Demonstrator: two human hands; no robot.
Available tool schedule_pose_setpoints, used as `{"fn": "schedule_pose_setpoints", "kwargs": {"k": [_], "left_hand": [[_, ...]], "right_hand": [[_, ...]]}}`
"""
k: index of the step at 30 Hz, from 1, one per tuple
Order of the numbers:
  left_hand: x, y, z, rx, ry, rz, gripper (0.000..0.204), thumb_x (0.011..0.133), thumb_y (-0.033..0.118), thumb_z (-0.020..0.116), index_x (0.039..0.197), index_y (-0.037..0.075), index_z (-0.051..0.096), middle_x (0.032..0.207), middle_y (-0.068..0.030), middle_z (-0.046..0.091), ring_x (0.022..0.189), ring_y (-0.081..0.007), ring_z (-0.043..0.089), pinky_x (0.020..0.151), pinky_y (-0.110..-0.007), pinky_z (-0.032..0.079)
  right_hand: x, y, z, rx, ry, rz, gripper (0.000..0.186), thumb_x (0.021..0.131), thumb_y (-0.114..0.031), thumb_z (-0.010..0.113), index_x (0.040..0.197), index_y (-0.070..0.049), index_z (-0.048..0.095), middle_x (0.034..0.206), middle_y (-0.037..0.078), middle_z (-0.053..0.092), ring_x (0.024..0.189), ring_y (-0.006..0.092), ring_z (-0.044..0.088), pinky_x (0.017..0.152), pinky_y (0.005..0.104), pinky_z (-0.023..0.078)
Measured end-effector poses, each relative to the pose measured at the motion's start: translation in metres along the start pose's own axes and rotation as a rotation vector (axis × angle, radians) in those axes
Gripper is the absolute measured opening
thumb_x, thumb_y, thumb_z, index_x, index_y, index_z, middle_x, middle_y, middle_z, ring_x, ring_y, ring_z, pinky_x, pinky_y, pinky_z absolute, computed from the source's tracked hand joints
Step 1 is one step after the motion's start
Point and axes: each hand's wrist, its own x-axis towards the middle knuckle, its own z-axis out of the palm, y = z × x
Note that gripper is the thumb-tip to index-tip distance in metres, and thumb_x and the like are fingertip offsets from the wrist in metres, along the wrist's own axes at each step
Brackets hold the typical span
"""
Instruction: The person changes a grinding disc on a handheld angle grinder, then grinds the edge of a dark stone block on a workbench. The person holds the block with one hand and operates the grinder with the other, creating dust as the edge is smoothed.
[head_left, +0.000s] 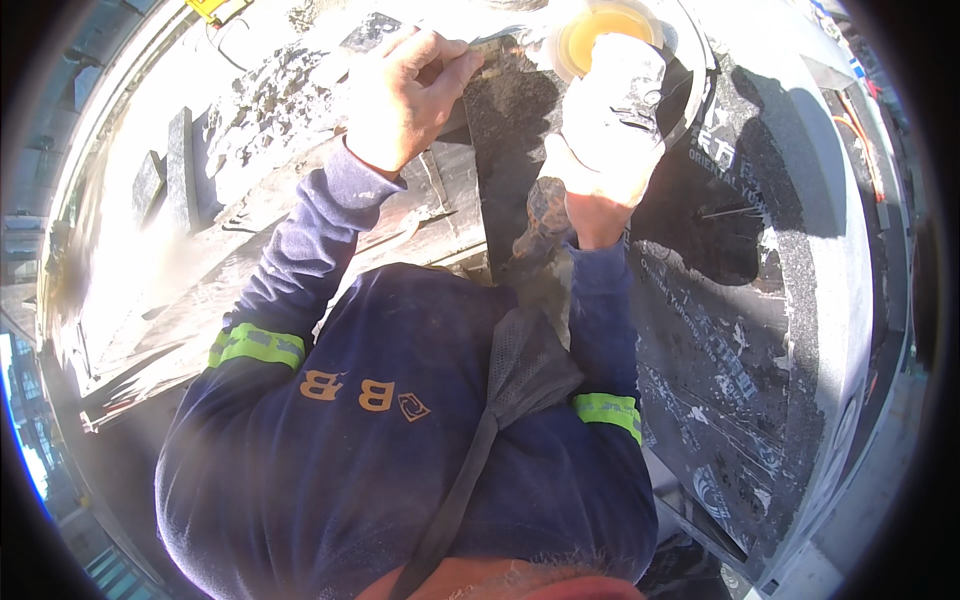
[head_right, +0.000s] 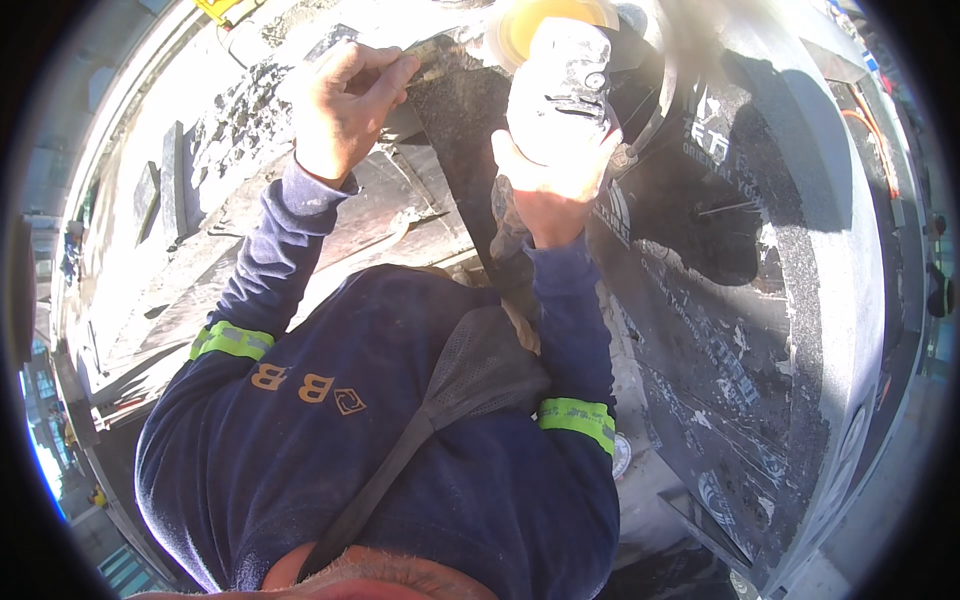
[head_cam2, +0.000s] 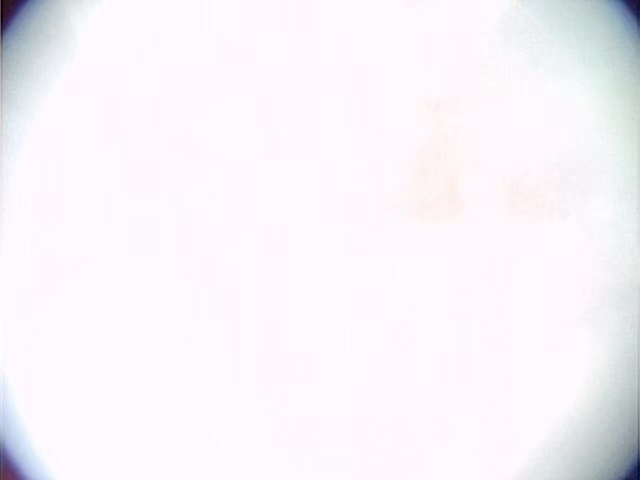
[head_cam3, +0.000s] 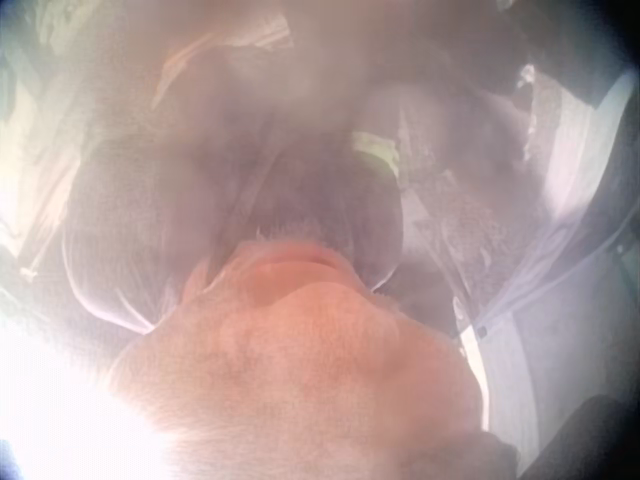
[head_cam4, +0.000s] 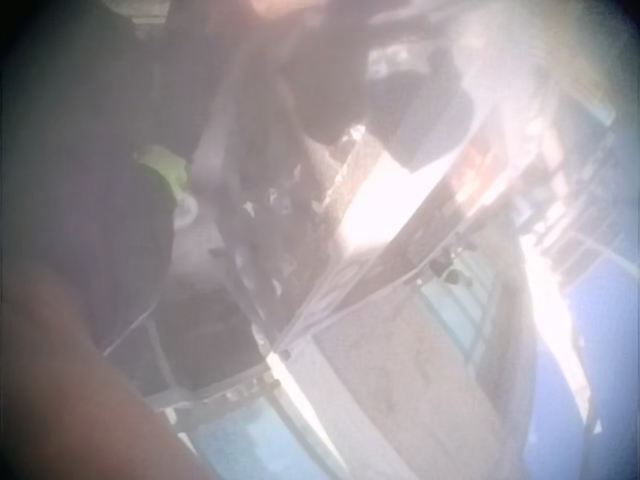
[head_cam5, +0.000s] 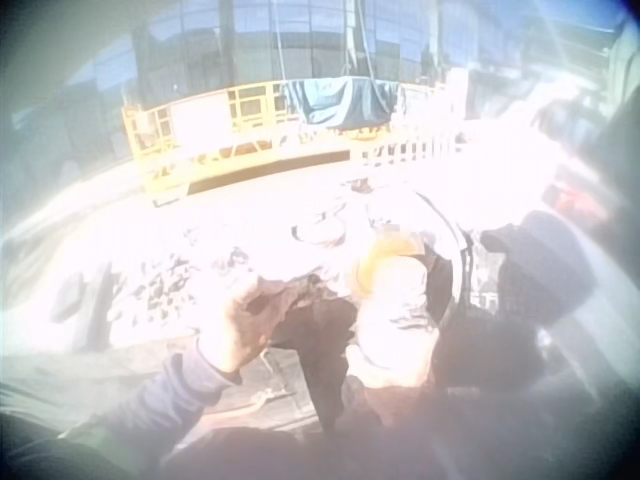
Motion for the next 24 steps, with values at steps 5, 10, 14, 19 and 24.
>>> {"fn": "schedule_pose_setpoints", "kwargs": {"k": [5, 10, 14, 19, 24], "left_hand": [[0.001, -0.001, -0.001, 0.046, 0.001, 0.033, 0.010, 0.082, 0.012, 0.076, 0.085, 0.004, 0.070, 0.065, -0.0046, 0.060, 0.054, -0.0123, 0.057, 0.051, -0.027, 0.045], [0.001, -0.002, -0.001, 0.029, -0.002, 0.023, 0.011, 0.082, 0.012, 0.077, 0.085, 0.004, 0.070, 0.068, -0.0053, 0.061, 0.054, -0.0125, 0.057, 0.051, -0.027, 0.045], [0.001, -0.001, -0.002, 0.059, -0.020, 0.021, 0.011, 0.082, 0.012, 0.076, 0.085, 0.004, 0.070, 0.071, -0.0061, 0.062, 0.055, -0.0130, 0.058, 0.052, -0.027, 0.045], [0.001, 0.001, -0.002, 0.043, -0.026, 0.009, 0.012, 0.083, 0.013, 0.075, 0.086, 0.003, 0.069, 0.072, -0.0067, 0.065, 0.057, -0.0120, 0.061, 0.053, -0.026, 0.047], [0.001, 0.005, -0.008, -0.219, -0.035, -0.234, 0.015, 0.086, 0.012, 0.074, 0.092, 0.002, 0.065, 0.073, -0.0079, 0.068, 0.058, -0.0123, 0.064, 0.054, -0.025, 0.051]], "right_hand": [[0.002, 0.000, 0.005, 0.138, 0.058, 0.136, 0.020, 0.073, -0.023, 0.078, 0.091, -0.013, 0.076, 0.105, 0.007, 0.070, 0.103, 0.0342, 0.061, 0.105, 0.0583, 0.036], [0.004, -0.003, -0.002, 0.057, 0.028, 0.065, 0.020, 0.072, -0.022, 0.078, 0.090, -0.013, 0.076, 0.103, 0.006, 0.070, 0.101, 0.0341, 0.062, 0.102, 0.0563, 0.039], [0.003, -0.003, -0.002, -0.065, 0.014, -0.050, 0.021, 0.071, -0.018, 0.078, 0.090, -0.011, 0.075, 0.102, 0.006, 0.070, 0.097, 0.0322, 0.062, 0.098, 0.0517, 0.042], [-0.007, 0.005, 0.000, 0.311, -0.021, 0.249, 0.035, 0.067, -0.011, 0.080, 0.099, -0.005, 0.069, 0.103, 0.007, 0.069, 0.097, 0.0283, 0.062, 0.096, 0.0421, 0.045], [-0.024, 0.004, -0.005, 0.600, 0.069, 0.661, 0.061, 0.065, -0.007, 0.081, 0.117, 0.002, 0.051, 0.108, 0.011, 0.064, 0.098, 0.0214, 0.061, 0.092, 0.0353, 0.047]]}}
